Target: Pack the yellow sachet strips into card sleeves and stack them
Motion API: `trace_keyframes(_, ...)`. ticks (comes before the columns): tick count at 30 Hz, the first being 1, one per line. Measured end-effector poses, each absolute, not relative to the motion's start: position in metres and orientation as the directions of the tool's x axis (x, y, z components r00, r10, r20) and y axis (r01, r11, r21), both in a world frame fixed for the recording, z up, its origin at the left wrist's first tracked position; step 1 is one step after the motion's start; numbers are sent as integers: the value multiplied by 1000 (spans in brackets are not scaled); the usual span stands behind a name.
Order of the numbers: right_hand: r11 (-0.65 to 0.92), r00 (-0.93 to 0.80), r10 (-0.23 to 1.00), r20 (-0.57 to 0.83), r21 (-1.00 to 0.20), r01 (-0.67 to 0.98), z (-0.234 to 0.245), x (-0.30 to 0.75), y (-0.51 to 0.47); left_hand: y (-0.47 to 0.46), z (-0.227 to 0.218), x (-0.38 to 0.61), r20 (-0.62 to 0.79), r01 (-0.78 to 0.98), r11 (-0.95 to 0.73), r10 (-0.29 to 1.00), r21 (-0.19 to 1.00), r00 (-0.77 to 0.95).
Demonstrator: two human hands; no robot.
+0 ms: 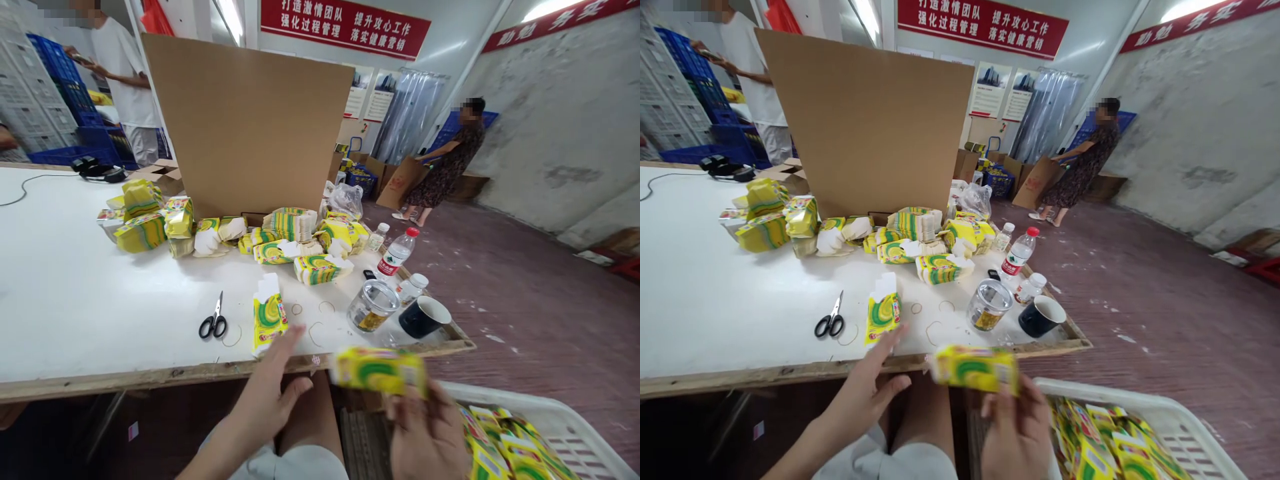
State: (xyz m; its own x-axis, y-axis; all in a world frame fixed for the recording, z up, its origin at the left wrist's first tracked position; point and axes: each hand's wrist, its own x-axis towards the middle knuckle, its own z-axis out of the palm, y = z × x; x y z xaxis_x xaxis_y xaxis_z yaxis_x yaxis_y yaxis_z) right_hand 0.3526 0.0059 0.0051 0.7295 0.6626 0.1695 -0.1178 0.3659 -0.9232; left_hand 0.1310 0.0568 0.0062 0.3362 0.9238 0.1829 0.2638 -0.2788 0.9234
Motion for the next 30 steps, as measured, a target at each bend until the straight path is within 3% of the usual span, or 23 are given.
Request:
trace_keyframes(2,495,859,499,117,-852,-172,1,371,1,68,-4,122,190,491,-294,949,820,251)
trace_keyframes(3,502,860,503,88,-840,-208,-2,375,1,73,-10,119,187,565,-287,955,773,230)
trace_keyframes(6,245,682,732,12,-938,-246,-17,359,9,78,-20,116,184,647,-313,948,695,261)
trace_keyframes(8,32,506,862,-40,-991,-132,-26,331,25,76,-19,118,180,641,-343,935,687,306)
trace_keyframes(10,-33,367,930,-19,-999,32,-31,300,48,74,-15,120,169,628,-354,927,693,335)
trace_keyframes(15,33,305,948,90,-982,187,-31,256,100,75,-8,113,177,587,-369,916,721,359)
trace_keyframes(22,103,312,926,212,-938,332,-27,251,100,80,-15,105,177,567,-344,928,748,329)
trace_keyframes(30,120,342,915,215,-953,279,-19,249,95,80,-18,105,236,498,-355,929,791,286)
